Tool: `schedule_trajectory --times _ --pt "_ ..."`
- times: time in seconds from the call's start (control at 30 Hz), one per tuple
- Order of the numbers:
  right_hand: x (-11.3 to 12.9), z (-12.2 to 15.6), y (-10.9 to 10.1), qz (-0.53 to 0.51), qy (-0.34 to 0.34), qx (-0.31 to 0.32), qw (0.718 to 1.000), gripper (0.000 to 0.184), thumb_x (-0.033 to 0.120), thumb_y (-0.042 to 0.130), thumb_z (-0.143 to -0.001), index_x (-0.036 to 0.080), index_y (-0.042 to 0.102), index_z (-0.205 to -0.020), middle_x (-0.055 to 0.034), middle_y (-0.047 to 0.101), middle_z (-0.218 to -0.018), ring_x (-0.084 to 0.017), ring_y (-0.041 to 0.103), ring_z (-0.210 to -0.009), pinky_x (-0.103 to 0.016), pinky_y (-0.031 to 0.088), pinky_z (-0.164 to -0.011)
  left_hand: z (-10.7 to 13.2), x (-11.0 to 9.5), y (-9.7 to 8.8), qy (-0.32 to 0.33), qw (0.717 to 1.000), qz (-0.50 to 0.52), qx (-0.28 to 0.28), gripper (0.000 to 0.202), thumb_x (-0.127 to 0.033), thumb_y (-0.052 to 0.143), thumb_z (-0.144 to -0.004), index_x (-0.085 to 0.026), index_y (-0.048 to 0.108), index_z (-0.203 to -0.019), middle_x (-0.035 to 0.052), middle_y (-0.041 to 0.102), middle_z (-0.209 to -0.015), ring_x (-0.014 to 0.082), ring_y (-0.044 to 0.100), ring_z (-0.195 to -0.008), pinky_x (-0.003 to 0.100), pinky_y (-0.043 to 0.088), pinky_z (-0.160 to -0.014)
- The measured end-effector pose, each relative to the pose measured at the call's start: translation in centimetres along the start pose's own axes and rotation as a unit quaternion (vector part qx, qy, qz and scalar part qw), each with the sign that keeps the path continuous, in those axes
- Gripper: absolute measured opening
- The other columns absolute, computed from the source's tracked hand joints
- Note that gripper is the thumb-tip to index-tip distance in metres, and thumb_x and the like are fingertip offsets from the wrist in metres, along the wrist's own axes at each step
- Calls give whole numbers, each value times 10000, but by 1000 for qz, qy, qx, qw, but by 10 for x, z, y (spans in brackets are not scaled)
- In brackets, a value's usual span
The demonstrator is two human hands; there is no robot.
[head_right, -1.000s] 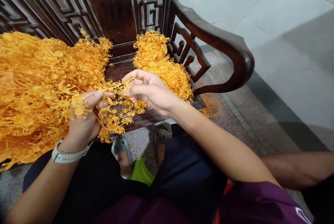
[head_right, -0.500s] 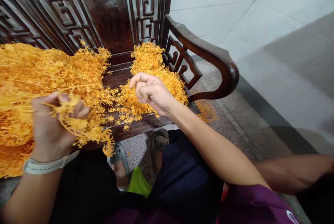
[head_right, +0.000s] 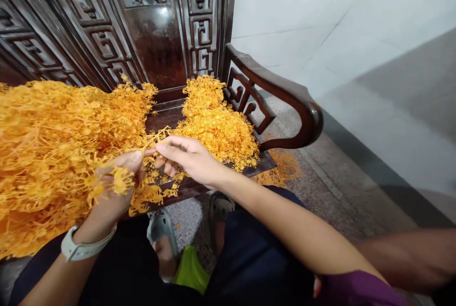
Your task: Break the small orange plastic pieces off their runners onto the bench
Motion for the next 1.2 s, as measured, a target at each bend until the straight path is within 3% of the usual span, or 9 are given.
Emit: schedule_trajectory --times 0.1,0.2,0.33,0.43,0.53,0.73,0.93,1.1,1.2 --pt "6 -2 -9 -2 -39 -15 999 217 353 778 -980 149 704 -978 0 698 -808 -77 617 -678 -214 504 -651 -3 6 -3 -13 998 55 -33 278 -453 761 -983 -204 866 -921 34 657 -771 136 570 -699 224 492 -642" --pt "13 0 -10 38 -54 16 998 209 336 776 -986 137 713 -994 14 678 -774 -77 588 -660 -225 488 -654 -5 19 -11 -86 975 184 -93 244 -421 802 -948 -185 855 -922 28 679 -794 110 598 -701 175 515 -636" --pt "10 1 -2 73 -49 57 994 287 412 770 -1000 131 726 -959 -16 709 -834 -92 621 -736 -244 512 -739 -5 19 2 -199 922 324 -75 248 -349 762 -979 -159 777 -821 2 631 -684 94 594 -587 172 547 -579" --pt "4 0 0 14 -62 46 997 348 480 818 -955 144 732 -937 -66 770 -1000 -126 699 -903 -281 546 -889 1 17 13 -284 861 411 -92 370 -278 555 -1101 -167 721 -789 16 670 -721 117 685 -654 226 637 -707" --pt "1 -2 4 -34 -74 52 995 326 463 831 -949 152 735 -925 -91 801 -1053 -162 740 -1025 -336 544 -1022 4 17 14 -299 829 457 -122 445 -253 442 -1147 -177 698 -792 14 711 -778 114 726 -707 247 662 -786" --pt "0 2 15 -70 -51 105 991 326 455 849 -933 149 741 -902 -93 820 -962 -200 797 -1028 -406 566 -1096 7 10 12 -257 819 510 -59 541 -283 365 -1168 -173 648 -720 16 659 -690 114 694 -630 241 657 -694" --pt "2 -2 21 -136 -28 100 985 357 443 914 -867 145 718 -878 -94 807 -980 -194 797 -1065 -403 534 -1175 4 -3 13 -269 789 541 -107 606 -282 250 -1186 -170 579 -689 -11 597 -600 91 632 -516 224 641 -605" --pt "2 -14 28 -164 -56 119 978 338 438 902 -883 149 726 -902 -92 798 -1017 -178 782 -1077 -366 558 -1141 0 3 -3 -262 820 486 -152 473 -250 369 -1157 -200 582 -737 -19 661 -684 99 669 -589 244 675 -684" --pt "4 -15 28 -169 -74 138 973 310 432 885 -900 165 729 -895 -117 808 -1091 -203 776 -1132 -396 576 -1120 -6 9 -19 -227 845 466 -134 382 -217 495 -1103 -227 582 -732 -29 662 -700 101 644 -606 239 670 -724"
Point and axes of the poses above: each hand's wrist, its own z-axis away from the middle knuckle, its own y-axis out of the palm, x = y × z, the point moved 8 cm from there along -z, towards the middle knuckle
